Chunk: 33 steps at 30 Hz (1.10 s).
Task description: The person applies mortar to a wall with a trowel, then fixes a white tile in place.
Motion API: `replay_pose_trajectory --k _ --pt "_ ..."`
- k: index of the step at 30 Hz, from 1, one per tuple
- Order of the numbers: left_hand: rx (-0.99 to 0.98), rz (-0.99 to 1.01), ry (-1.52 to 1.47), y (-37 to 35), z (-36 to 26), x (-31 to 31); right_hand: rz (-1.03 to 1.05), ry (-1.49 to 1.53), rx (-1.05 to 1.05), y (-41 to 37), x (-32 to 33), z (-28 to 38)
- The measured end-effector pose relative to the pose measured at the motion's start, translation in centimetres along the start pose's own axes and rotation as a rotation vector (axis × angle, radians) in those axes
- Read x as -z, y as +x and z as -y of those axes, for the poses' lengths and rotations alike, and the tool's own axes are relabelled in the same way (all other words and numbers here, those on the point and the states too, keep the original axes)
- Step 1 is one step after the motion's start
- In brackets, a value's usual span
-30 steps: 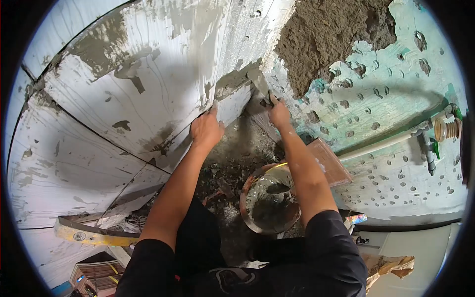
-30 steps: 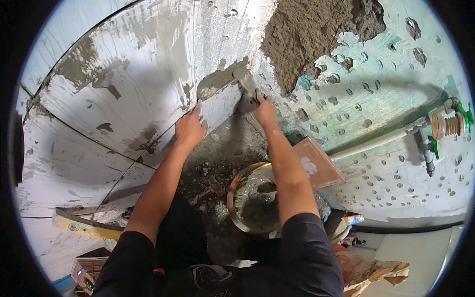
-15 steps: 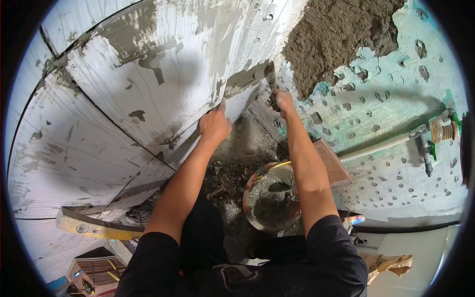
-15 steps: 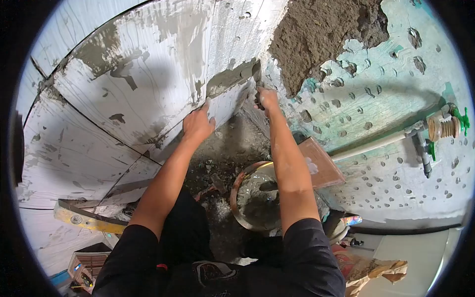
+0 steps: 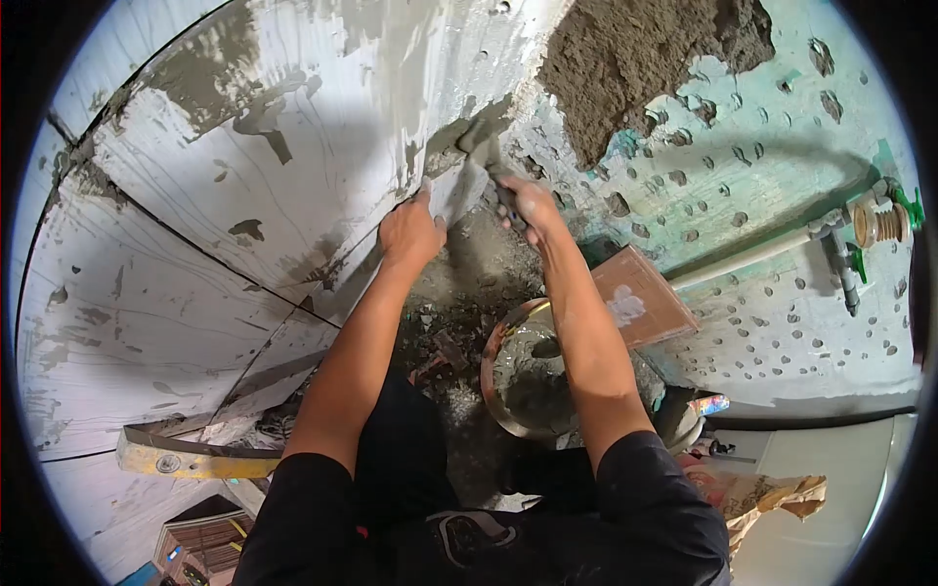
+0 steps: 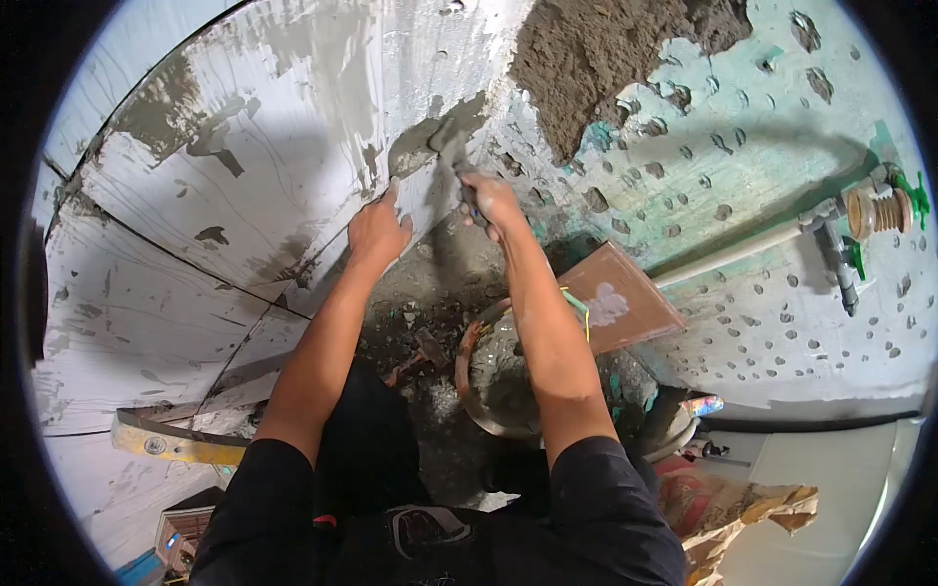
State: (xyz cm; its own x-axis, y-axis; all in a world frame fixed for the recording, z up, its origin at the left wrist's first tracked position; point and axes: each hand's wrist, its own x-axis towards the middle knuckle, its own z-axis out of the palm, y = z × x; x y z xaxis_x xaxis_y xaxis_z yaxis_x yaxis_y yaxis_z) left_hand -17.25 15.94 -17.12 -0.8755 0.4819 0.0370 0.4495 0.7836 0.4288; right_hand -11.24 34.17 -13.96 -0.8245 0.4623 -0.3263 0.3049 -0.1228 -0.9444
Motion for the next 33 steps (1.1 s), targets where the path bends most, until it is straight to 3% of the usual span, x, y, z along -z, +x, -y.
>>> replay_pose_trajectory --k 2,7,10,11,14,19,22,25,28,30,32,33 --pt "0.000 -0.006 0.001 -0.1 0.2 -0.3 -0.036 0.241 0.095 1.5 0.9 -2.4" --pt "0.025 0.019 -0.004 -0.3 0.2 -0.2 -0.190 0.160 0.194 6.2 1.9 -3.0" --pt "0.028 0.003 -0.029 -0.2 0.2 -0.4 -0.270 -0.287 0.465 11.6 2.0 -7.7" --pt "0.027 0.002 -0.033 -0.3 0.1 -0.6 -0.347 -0.618 0.698 11.2 1.5 -8.5" --pt "0.020 -0.015 -0.021 -0.3 0.1 -0.6 -0.432 -0.692 0.774 12.5 1.5 -10.5" --pt "0.034 -0.010 0.018 -0.5 -0.3 -0.1 -0.379 -1.068 0.477 10.6 4.8 -9.7" --pt "0.047 0.039 0.027 -0.4 -0.6 0.5 -0.392 -1.092 0.582 8.6 6.4 -10.2" --pt "0.016 0.014 0.028 -0.2 -0.1 0.1 -0.351 -0.878 0.636 7.1 7.1 -10.1" --pt "0.023 0.014 0.018 -0.2 -0.1 -0.1 -0.174 -0.127 0.127 7.7 6.8 -8.4" --pt "0.033 0.008 0.004 -0.4 -0.4 0.2 -0.162 -0.248 0.278 10.9 7.2 -9.8" --pt "0.037 -0.003 -0.009 -0.4 -0.4 0.3 -0.187 -0.032 0.037 6.5 3.4 -3.4" --pt "0.035 -0.007 -0.015 -0.5 -0.4 0.3 -0.188 -0.052 0.050 6.5 2.7 -3.3"
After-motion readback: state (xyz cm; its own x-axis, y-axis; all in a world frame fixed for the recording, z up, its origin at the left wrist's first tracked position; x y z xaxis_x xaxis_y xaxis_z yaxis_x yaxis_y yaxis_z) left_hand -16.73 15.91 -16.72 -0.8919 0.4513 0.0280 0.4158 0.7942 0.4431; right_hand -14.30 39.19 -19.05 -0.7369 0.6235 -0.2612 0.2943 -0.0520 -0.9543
